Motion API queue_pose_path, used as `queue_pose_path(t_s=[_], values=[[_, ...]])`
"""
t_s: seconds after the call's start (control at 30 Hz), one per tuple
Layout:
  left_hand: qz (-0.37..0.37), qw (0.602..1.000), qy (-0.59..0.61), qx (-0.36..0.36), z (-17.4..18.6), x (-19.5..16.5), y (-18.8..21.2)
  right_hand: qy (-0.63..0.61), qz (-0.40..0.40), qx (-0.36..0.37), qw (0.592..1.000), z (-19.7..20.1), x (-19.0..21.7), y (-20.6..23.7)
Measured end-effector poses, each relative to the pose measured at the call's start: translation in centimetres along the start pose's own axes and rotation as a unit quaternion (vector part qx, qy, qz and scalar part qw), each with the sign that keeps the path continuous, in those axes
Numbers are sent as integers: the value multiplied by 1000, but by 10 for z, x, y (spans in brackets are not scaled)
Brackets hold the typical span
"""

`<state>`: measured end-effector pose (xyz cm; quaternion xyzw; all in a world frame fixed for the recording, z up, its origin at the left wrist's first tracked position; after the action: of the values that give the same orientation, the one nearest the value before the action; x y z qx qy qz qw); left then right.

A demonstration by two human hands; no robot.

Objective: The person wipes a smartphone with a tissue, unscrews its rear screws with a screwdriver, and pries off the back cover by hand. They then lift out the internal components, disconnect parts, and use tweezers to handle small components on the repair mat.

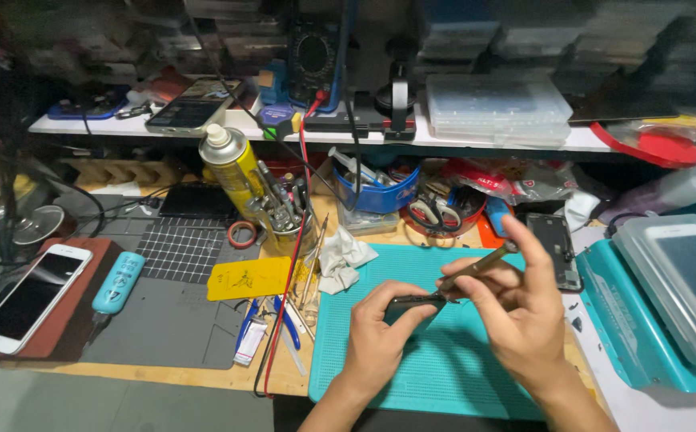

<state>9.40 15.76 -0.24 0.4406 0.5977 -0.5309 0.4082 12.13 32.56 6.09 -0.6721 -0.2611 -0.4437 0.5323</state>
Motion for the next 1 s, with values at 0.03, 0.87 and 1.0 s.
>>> queue_pose_path(t_s=[0.03,0.87,1.0], values=[[-5,1000,0,5,-2,-3,0,11,8,0,1000,0,2,0],[36,999,-20,10,-7,-4,0,243,152,12,958,-8,32,-10],[20,998,-66,-13,-12,-3,-1,94,107,93,986,-13,39,-13]])
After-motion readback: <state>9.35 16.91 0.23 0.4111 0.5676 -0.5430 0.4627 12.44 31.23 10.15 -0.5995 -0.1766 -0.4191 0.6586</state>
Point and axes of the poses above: each hand's wrist, its own y-axis away from the middle knuckle, its own z-axis out of the back of the hand, x = y × z, the point moved 5 cm from there along -y, towards the middle knuckle, and after that the axes turned 12 degrees about -x, right-handed, at the moved point
